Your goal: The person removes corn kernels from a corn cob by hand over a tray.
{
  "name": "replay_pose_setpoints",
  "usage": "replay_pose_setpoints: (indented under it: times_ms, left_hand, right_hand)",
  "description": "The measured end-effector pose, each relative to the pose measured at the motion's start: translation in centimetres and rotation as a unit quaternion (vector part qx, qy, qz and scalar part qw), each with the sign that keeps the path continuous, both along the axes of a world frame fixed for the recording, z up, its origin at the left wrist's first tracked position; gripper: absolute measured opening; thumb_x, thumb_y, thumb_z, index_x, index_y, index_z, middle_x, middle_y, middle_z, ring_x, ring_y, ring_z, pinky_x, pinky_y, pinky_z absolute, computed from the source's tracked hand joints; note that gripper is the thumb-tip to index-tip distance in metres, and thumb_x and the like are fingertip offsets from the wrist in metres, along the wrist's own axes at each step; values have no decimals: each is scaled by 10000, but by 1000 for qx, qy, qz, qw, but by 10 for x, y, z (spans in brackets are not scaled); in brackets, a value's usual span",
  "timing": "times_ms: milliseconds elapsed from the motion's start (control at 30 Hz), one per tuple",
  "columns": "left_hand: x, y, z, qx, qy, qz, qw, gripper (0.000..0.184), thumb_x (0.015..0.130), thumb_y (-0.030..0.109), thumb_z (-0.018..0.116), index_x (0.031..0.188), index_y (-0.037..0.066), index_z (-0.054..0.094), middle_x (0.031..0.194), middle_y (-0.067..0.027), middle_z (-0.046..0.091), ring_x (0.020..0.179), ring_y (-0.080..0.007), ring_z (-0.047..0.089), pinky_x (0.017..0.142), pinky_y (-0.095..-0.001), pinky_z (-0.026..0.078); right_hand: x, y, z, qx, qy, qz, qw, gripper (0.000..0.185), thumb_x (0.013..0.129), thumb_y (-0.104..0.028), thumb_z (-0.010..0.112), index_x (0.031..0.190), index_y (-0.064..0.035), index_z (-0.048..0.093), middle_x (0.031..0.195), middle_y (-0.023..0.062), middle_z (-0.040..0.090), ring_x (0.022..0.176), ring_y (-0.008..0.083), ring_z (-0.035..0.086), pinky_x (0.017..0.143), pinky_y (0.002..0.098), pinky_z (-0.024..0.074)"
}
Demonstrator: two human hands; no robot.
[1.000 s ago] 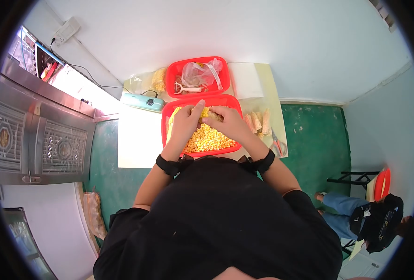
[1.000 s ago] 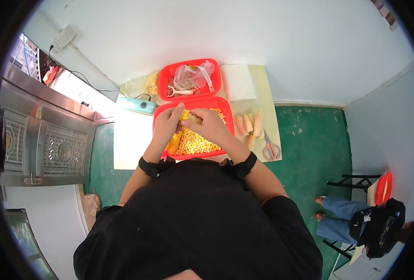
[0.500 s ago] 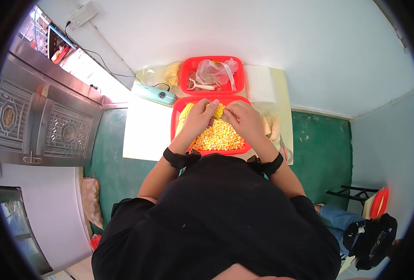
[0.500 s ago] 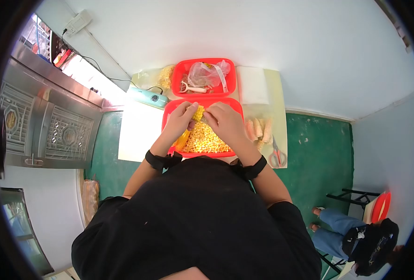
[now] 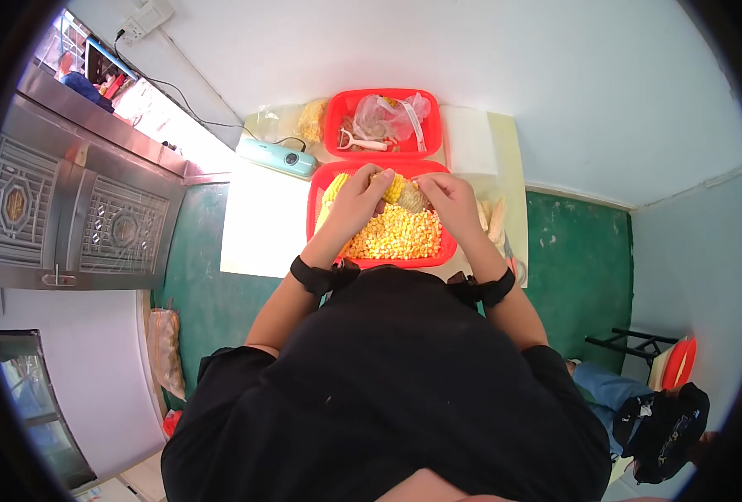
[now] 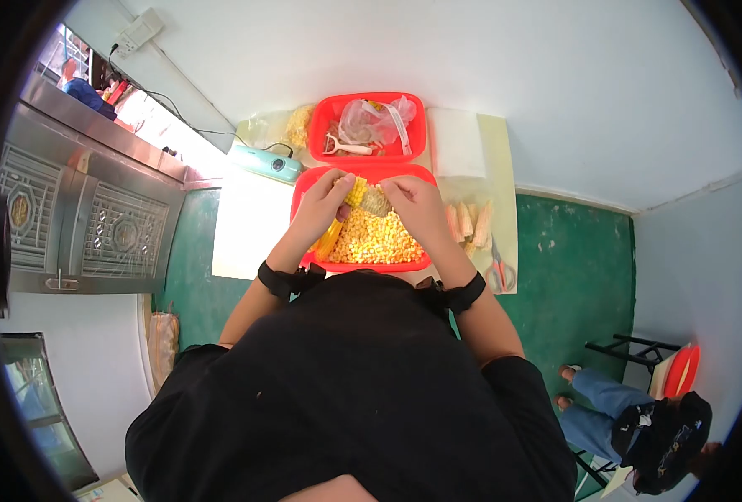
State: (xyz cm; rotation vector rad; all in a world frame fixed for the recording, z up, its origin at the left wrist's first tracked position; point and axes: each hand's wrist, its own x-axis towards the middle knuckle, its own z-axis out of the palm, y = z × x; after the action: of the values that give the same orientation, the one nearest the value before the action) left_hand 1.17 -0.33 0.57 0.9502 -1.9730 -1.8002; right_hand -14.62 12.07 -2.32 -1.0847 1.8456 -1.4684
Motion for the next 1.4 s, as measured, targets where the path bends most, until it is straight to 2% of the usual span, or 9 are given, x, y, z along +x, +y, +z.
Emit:
replay_pose_setpoints:
  times_ms: [33,133,233,333,533,833,933,1133,1400]
  left_hand:
    - [0,2,1,5,0,-4,1000,345,985,383,526,1032,44,572,779,-23,548,631,-79,552,567,-226,445]
    - [0,4,8,13,1,-9,1000,343,986,376,524,1053,43,573,797,-24,555,640,-83,556,571,-227,448]
    - [1,4,6,7,5,-7,1000,340,987,372,522,1058,43,570,799,-21,555,646,-83,557,573,-228,449]
    - [2,4,6,3,9,-14,1000,334,990,366,517,1061,44,568,795,-20,552,651,-82,557,574,-227,449]
    - [1,7,6,26,19,-28,999,326,999,352,499,1071,40,561,798,-21,552,649,-83,553,571,-223,443]
    - [2,5,-1,44,30,-23,998,318,1001,348,496,1068,44,559,810,-22,553,650,-85,552,567,-222,441]
    - [1,6,4,24,21,-28,999,314,1001,347,497,1067,46,559,807,-21,553,649,-83,551,567,-221,440]
    - [-1,11,7,32,23,-54,998,315,1001,344,501,1073,42,559,806,-20,552,646,-83,553,578,-225,446]
    - [0,8,3,69,32,-39,996,343,1003,360,490,1099,39,559,853,-23,572,663,-92,568,582,-230,451]
  right_hand:
    - [-1,0,3,30,-15,14,999,174,910,-128,631,984,23,675,901,42,677,806,67,621,665,235,504]
    - [-3,0,-5,1,-76,23,997,159,917,-138,628,999,-11,677,906,40,678,784,81,630,638,242,516]
    - [-5,-1,-3,-31,-143,15,989,206,903,-220,658,979,-30,674,843,4,668,723,80,622,642,237,519]
    - [4,-1,21,-4,-226,35,974,256,918,-274,649,1007,-35,663,840,15,664,711,81,615,620,231,524]
    - [11,-3,22,58,-199,97,973,326,924,-308,644,1083,-25,667,890,18,660,726,72,607,547,224,510]
    - [4,-1,10,41,-224,110,968,349,928,-291,631,1149,-22,655,918,34,663,712,75,609,545,227,513]
    - [5,1,19,42,-327,74,941,342,924,-305,639,1130,-32,657,895,23,656,705,71,604,536,221,496]
    - [4,-1,12,46,-230,109,966,315,915,-309,661,1072,-37,656,849,-3,640,686,54,585,500,207,445]
    - [1,6,20,34,-277,136,951,342,920,-284,652,1129,-14,644,932,14,658,740,72,601,555,225,503]
